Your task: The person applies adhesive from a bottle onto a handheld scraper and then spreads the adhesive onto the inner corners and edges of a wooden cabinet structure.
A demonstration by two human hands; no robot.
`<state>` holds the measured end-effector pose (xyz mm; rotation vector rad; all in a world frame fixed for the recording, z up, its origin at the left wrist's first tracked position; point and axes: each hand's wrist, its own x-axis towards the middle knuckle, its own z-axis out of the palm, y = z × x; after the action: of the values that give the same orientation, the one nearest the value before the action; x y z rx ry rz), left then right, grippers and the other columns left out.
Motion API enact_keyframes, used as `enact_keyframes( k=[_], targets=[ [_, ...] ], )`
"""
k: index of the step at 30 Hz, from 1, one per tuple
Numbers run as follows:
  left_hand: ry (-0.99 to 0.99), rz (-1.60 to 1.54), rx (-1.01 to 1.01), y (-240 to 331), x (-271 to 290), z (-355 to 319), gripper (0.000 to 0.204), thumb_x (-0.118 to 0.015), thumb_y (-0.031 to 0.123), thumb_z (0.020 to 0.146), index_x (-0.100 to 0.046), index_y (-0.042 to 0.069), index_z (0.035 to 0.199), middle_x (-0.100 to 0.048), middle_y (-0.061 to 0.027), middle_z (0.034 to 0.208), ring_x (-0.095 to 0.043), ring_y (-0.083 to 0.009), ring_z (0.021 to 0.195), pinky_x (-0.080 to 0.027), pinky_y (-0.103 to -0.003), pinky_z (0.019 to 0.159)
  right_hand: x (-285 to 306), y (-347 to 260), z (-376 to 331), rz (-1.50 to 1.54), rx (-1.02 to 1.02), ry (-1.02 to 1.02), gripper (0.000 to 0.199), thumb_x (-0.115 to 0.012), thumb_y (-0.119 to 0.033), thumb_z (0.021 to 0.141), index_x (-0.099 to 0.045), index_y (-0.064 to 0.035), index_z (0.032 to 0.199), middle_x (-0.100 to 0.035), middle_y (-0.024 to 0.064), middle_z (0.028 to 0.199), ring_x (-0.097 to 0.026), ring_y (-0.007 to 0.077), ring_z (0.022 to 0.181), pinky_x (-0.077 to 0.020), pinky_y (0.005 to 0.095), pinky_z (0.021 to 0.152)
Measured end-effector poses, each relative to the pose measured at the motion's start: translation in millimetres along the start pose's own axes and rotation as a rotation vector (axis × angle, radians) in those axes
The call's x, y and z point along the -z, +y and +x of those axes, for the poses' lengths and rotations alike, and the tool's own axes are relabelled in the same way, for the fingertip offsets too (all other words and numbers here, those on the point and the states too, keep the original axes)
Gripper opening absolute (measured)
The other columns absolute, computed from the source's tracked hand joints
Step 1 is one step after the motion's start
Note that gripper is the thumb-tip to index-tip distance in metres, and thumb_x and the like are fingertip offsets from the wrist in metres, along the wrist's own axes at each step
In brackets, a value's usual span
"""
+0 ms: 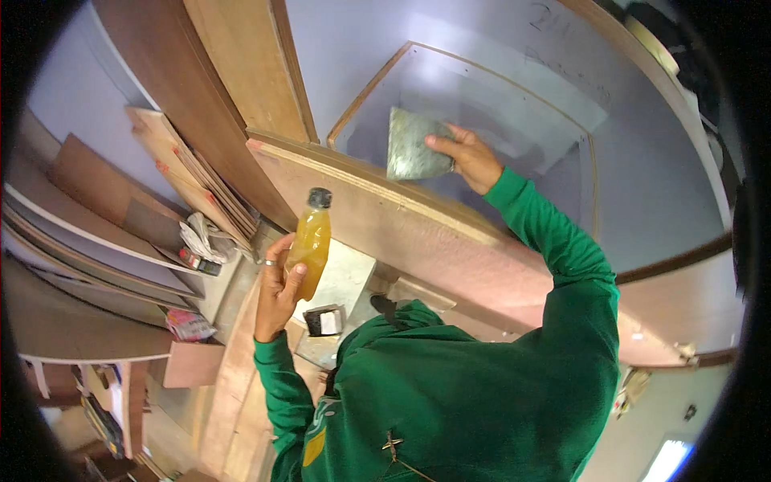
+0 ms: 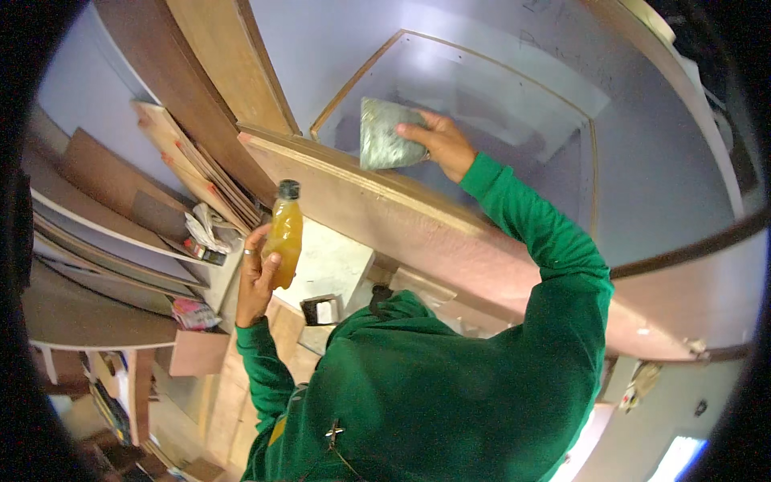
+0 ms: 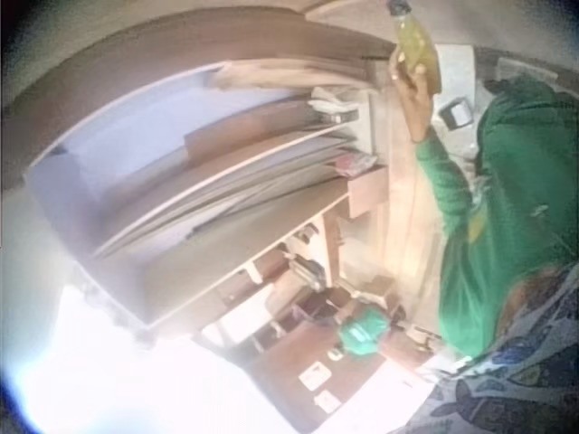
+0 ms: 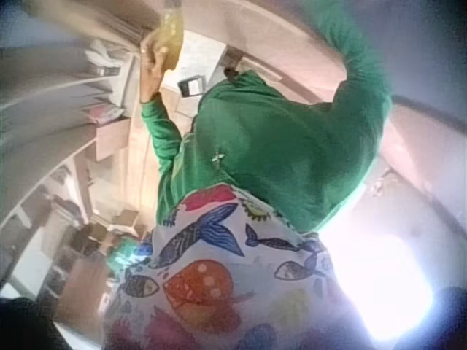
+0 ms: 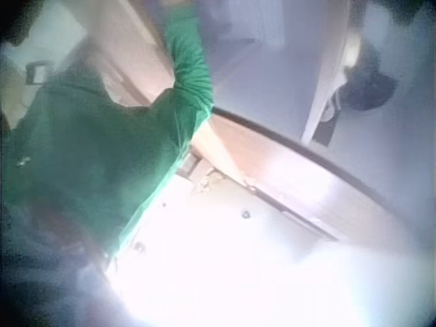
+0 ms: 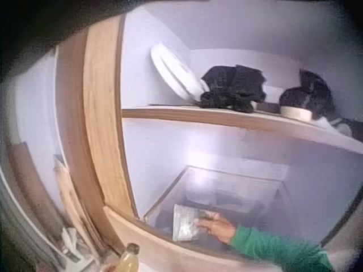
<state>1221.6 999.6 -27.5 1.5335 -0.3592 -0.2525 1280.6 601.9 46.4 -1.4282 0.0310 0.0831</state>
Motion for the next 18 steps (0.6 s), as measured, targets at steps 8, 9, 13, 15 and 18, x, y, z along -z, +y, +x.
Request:
enact_keyframes(
  k=[8,9,13,15,18],
  targets=[
    [-0.002,0.044,-0.065,39,26,-20,0.043,-0.068,0.005,0.090,-0.052,0.003,0.129,-0.060,-0.0093,0.121,-0.059,-0.0177,0.114,-0.046,-0.031,0.100,-87,83,-73,0.590,0.057,0.101,0.049,-0.065,-0.023,0.098,-0.049,-0.0017,0.139,-0.061,0.0076,0.128,-0.062,0.0190,0.117,-0.0546,0.0356,0.100],
    [0.002,-0.022,-0.027,51,26,-21,0.043,-0.071,0.007,0.086,-0.052,0.004,0.125,-0.059,-0.0084,0.120,-0.059,-0.0173,0.110,-0.046,-0.031,0.098,-93,92,-80,0.654,0.066,0.109,0.051,-0.066,-0.024,0.098,-0.047,-0.0020,0.140,-0.060,0.0075,0.130,-0.061,0.0194,0.119,-0.0540,0.0360,0.101],
    [0.076,0.087,-0.132,71,46,-24,0.044,-0.075,0.012,0.081,-0.052,0.006,0.118,-0.059,-0.0071,0.117,-0.060,-0.0173,0.105,-0.047,-0.031,0.096,-130,128,-90,0.807,0.063,0.188,0.048,-0.066,-0.021,0.098,-0.050,-0.0041,0.139,-0.059,0.0073,0.132,-0.059,0.0210,0.121,-0.0503,0.0404,0.105],
    [0.215,0.125,-0.208,79,60,-20,0.046,-0.079,0.015,0.082,-0.056,0.006,0.120,-0.063,-0.0078,0.114,-0.062,-0.0186,0.103,-0.049,-0.033,0.094,-143,134,-91,0.853,0.036,0.207,0.044,-0.066,-0.020,0.098,-0.054,-0.0061,0.137,-0.059,0.0071,0.131,-0.059,0.0215,0.121,-0.0499,0.0414,0.105],
    [0.383,0.030,-0.391,95,66,0,0.045,-0.077,0.019,0.086,-0.058,0.004,0.124,-0.065,-0.0104,0.117,-0.064,-0.0211,0.106,-0.052,-0.037,0.095,-142,136,-89,0.831,0.041,0.205,0.042,-0.066,-0.020,0.098,-0.055,-0.0060,0.136,-0.060,0.0068,0.130,-0.059,0.0209,0.120,-0.0504,0.0404,0.104]
  ],
)
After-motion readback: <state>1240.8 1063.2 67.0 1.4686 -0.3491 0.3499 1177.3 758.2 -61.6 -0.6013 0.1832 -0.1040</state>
